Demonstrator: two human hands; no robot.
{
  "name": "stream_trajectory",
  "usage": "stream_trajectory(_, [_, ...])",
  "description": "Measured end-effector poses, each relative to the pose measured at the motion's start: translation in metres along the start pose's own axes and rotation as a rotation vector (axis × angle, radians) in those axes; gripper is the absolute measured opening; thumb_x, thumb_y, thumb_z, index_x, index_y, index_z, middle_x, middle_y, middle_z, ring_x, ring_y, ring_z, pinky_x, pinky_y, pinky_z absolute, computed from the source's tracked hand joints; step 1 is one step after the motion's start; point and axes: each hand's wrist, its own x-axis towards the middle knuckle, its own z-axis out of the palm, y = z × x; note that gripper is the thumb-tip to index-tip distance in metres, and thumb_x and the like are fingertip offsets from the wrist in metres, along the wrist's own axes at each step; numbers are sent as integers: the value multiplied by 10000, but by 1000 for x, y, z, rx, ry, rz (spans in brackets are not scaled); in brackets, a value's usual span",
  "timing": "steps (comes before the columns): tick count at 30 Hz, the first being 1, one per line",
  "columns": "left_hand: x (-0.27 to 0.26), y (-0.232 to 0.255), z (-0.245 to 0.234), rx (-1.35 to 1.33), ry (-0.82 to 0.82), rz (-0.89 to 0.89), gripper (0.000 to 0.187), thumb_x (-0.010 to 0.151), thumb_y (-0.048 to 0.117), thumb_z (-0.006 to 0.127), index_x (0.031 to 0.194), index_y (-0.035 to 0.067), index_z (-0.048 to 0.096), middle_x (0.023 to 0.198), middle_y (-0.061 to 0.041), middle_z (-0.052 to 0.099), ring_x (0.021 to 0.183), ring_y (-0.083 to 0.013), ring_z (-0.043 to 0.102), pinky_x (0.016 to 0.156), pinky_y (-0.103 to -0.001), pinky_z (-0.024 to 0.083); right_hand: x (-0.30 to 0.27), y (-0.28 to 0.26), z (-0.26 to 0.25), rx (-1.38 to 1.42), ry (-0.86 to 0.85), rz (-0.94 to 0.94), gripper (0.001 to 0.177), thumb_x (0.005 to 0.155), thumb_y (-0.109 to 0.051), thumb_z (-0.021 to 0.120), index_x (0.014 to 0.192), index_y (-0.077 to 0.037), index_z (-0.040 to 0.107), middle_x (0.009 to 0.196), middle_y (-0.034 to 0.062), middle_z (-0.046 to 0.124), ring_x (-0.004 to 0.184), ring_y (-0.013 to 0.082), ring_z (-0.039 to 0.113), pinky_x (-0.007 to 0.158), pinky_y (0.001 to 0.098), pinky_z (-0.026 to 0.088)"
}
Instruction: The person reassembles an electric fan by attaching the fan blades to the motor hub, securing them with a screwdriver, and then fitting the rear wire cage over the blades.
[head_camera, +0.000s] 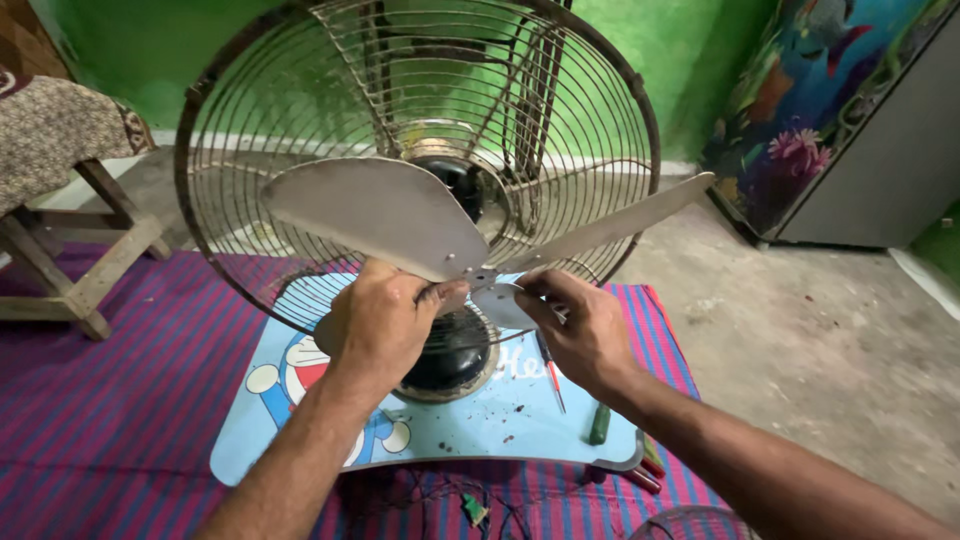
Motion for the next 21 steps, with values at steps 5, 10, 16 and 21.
stream_trajectory(5, [-5, 29, 2, 10, -71, -75, 243, 842, 358, 802, 993, 168, 806, 1032, -79, 724, 870, -324, 715, 706, -454, 563, -10, 20, -15, -10, -14, -97, 225, 941, -192, 671, 1125, -66, 705, 969, 126, 783, 875, 255, 775, 709, 372, 594])
stream_trajectory(10, [-8, 53, 16, -42, -67, -47, 245, 848, 359, 786, 997, 166, 808, 1024, -93, 716, 850, -338, 717, 698, -470, 561, -22, 34, -38, -94, -31, -141, 231, 949, -179, 665, 1147, -62, 685, 994, 128, 786, 889, 281, 768, 724, 392, 587])
stream_trajectory(16, [-13, 83, 44, -96, -155, -51, 291, 838, 419, 795, 967, 158, 807, 980, -95, 720, 835, -344, 716, 691, -473, 563, -52, 63, -64, -23, 24, -176, 244, 938, -124, 664, 1170, -48, 671, 1031, 144, 783, 952, 266, 789, 779, 373, 611])
stream_trajectory(21, [-18, 109, 73, -190, -176, -2, 273, 841, 394, 783, 957, 149, 808, 959, -97, 729, 821, -340, 714, 689, -470, 561, -71, 91, -88, -45, 25, 23, 241, 930, -134, 668, 1157, -51, 670, 981, 128, 796, 900, 243, 804, 737, 364, 625])
